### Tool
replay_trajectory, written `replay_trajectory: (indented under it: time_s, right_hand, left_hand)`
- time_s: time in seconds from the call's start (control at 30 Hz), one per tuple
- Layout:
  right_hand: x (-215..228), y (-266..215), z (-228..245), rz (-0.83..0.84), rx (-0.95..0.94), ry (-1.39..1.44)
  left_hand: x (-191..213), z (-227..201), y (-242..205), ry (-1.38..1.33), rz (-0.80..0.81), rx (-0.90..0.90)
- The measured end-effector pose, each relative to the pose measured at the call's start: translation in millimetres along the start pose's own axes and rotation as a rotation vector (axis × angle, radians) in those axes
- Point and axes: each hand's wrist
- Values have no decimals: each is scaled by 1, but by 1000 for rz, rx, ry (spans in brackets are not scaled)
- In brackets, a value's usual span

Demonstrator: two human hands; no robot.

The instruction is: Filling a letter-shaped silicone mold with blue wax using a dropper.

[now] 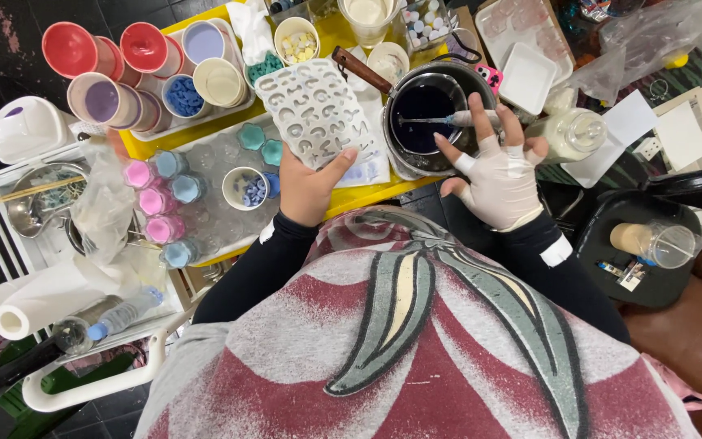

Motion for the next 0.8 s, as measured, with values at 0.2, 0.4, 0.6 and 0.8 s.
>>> replay_trajectory:
  time_s: [0.2, 0.4, 0.6, 0.8]
  right_hand:
    - [5, -7, -5, -55, 13, -136]
    - [10, -5, -7, -139, -42, -61]
    - [-4, 16, 1, -101, -23, -42]
    - [-25, 8, 3, -146, -206, -25]
  left_hand:
    - [-2, -2, 3, -63, 12, 12]
    - [1, -1, 4, -86, 14, 34]
    - [4, -5, 5, -47, 1, 21]
    - [5, -6, 5, -93, 4, 40]
Point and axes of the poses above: each hand's wrist, its own y-axis towards the middle knuckle, its own x-axis out of the back of the hand, z = x × y, and after that the axes turned 5 degrees about x, right-handed
